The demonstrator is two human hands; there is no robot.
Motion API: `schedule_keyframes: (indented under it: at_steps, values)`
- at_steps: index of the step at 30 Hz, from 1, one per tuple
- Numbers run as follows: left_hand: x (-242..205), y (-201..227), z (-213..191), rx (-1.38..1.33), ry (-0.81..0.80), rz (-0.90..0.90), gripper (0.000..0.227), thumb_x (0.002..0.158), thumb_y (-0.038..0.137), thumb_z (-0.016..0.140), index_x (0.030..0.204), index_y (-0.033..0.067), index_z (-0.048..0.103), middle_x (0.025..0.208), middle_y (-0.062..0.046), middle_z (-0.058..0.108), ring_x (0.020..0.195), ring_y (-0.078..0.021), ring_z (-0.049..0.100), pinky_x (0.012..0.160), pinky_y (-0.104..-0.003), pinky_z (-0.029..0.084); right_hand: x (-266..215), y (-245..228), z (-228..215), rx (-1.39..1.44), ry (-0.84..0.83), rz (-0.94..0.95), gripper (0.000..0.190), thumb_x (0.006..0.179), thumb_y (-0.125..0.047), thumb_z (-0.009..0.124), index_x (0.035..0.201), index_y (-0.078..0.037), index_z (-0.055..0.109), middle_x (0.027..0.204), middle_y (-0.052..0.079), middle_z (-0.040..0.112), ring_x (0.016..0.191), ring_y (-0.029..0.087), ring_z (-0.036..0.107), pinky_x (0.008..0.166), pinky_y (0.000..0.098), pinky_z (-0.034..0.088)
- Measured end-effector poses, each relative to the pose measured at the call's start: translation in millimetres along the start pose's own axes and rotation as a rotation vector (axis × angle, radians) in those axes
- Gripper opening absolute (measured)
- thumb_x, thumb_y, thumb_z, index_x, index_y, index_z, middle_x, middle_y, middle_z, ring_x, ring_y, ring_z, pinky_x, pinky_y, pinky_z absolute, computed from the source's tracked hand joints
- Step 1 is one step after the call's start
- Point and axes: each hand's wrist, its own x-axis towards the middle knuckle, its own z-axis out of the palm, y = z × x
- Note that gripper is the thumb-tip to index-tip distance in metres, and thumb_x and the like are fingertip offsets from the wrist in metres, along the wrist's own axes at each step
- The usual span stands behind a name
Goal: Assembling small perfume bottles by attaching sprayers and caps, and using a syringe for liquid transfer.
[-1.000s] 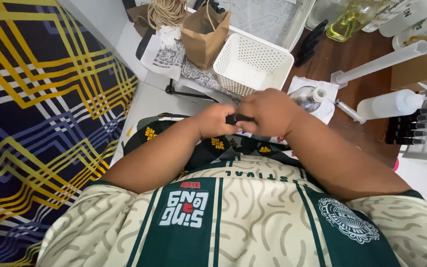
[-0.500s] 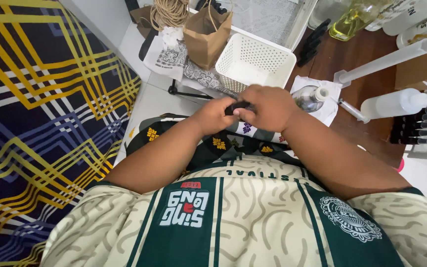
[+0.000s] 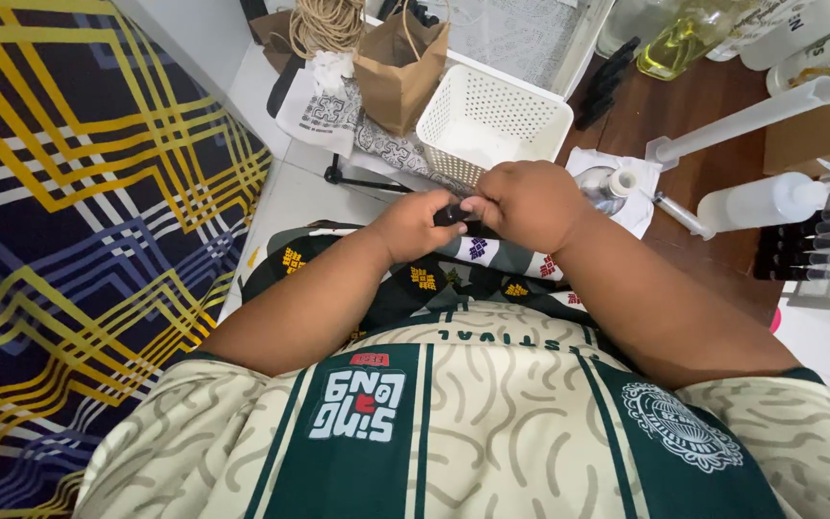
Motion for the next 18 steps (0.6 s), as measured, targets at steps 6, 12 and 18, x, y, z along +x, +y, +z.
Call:
schedule_keyframes:
  at_steps: [6, 12, 18]
  values:
    - [-2, -3, 3, -0.064, 0.037, -0.036, 0.031, 0.085, 0.036, 0.08, 0.108, 0.0149, 0.075, 0.086, -0.014, 0.074, 0.084, -0.0297, 0.073, 0.069, -0.037, 0.055, 3, -9, -12, 0.088, 0.054, -0.016, 0.027, 0.096, -0.046, 0.066, 0.102, -0.02, 0.068, 0.095, 0.006, 0.072, 0.08, 0.04, 0.071, 0.067, 0.0532, 0.056]
    - [-2, -7, 3, -0.055, 0.052, -0.062, 0.033, 0.083, 0.041, 0.082, 0.106, 0.0178, 0.075, 0.083, -0.01, 0.074, 0.082, -0.0252, 0.073, 0.068, -0.034, 0.055, -2, 1, 0, 0.028, 0.061, -0.034, 0.023, 0.097, -0.042, 0.065, 0.095, -0.019, 0.067, 0.089, 0.005, 0.07, 0.076, 0.039, 0.07, 0.065, 0.0518, 0.055]
    - [4, -22, 13, -0.151, 0.028, -0.046, 0.03, 0.083, 0.04, 0.083, 0.103, 0.0191, 0.076, 0.077, -0.007, 0.071, 0.074, -0.0198, 0.067, 0.059, -0.032, 0.05, 4, -14, -13, 0.222, 0.036, -0.002, 0.026, 0.095, -0.043, 0.07, 0.102, -0.017, 0.071, 0.091, 0.008, 0.073, 0.08, 0.036, 0.073, 0.067, 0.0483, 0.056]
